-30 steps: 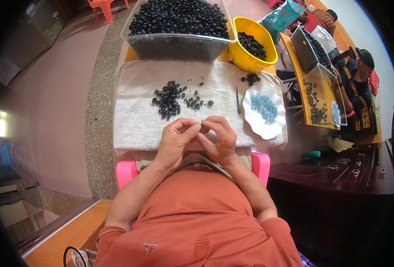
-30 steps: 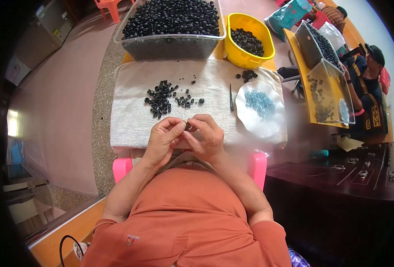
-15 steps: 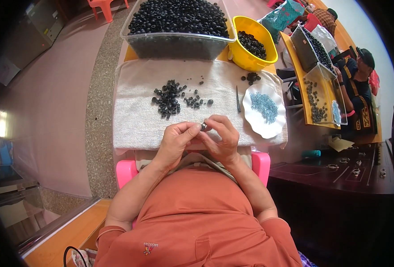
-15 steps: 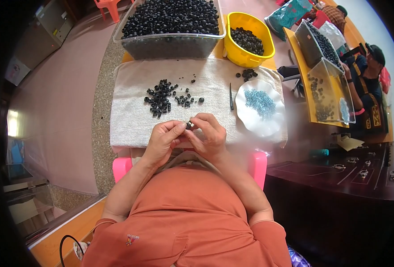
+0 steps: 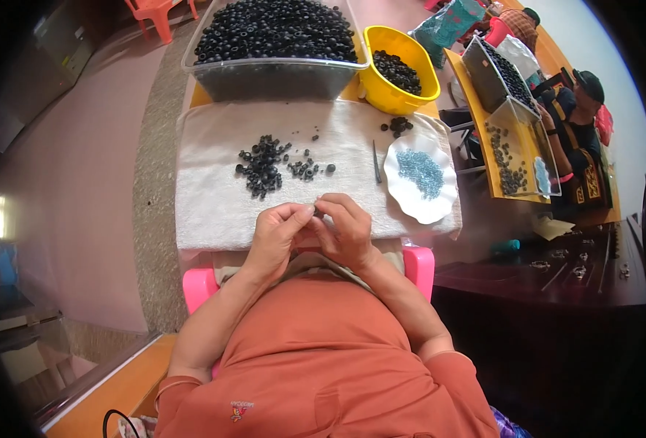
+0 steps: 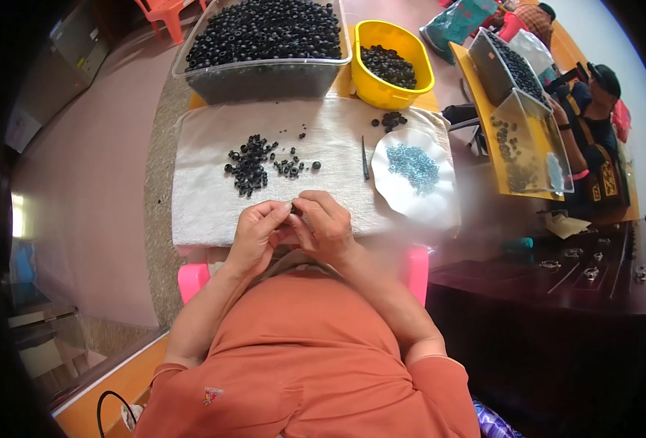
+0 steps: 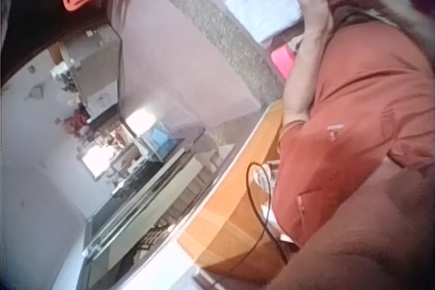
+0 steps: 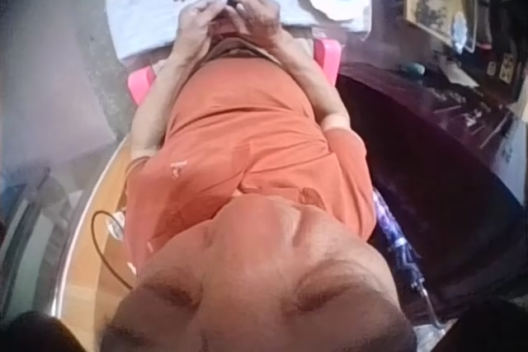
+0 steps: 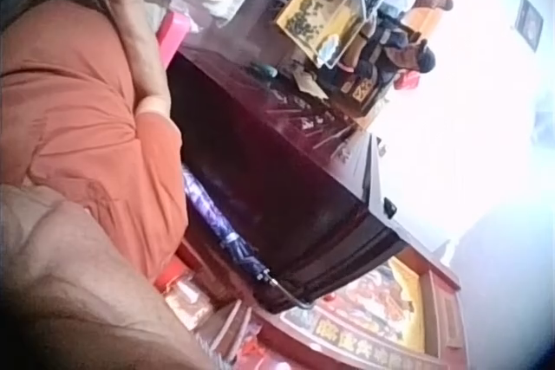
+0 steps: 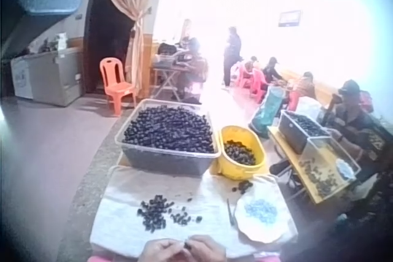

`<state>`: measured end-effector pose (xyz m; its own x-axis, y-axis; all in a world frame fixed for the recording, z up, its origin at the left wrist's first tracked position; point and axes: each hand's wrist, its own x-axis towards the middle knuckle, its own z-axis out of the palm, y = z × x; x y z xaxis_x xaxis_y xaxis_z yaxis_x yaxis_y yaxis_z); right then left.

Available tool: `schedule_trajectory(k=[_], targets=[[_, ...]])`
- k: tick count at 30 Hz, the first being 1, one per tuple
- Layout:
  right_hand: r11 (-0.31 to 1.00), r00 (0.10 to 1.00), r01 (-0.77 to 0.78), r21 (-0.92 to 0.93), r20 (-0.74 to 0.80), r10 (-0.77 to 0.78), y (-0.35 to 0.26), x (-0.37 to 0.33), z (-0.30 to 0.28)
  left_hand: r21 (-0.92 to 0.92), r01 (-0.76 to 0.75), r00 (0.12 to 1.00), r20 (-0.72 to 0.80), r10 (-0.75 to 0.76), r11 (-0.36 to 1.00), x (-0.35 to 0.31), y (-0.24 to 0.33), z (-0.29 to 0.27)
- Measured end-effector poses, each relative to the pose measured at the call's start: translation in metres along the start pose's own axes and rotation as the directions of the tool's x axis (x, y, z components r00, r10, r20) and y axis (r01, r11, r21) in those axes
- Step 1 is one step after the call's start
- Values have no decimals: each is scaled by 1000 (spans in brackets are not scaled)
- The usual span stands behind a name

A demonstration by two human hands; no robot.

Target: Sorting small black and blue objects from a towel into a container and plate.

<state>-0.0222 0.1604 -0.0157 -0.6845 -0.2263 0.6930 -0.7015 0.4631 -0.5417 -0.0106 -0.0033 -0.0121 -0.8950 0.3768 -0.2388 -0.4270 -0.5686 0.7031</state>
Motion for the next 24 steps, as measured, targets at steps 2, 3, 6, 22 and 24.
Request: schedule_trajectory(k=[2, 3, 6, 22, 24], targets=[[1000, 1000, 18, -10, -10, -19, 0, 1, -1, 12, -1, 1000, -13, 2, 1000, 1, -3, -3], [1000, 1000, -24, 4, 6, 24, -2, 0, -1, 24, -5, 999, -40, 6, 1000, 2, -4, -4], [999, 999, -43, 13, 26, 43, -1, 5, -6, 18, -8, 999, -31, 9, 1000, 2, -3, -1], [772, 956, -275, -574, -247, 157, 75, 142, -107, -33, 19, 998, -53, -21, 999, 0, 0, -2], [709, 975, -209, -674, -200, 97, 87, 142, -113, -28, 35, 998, -49, -36, 999, 3, 0, 0]])
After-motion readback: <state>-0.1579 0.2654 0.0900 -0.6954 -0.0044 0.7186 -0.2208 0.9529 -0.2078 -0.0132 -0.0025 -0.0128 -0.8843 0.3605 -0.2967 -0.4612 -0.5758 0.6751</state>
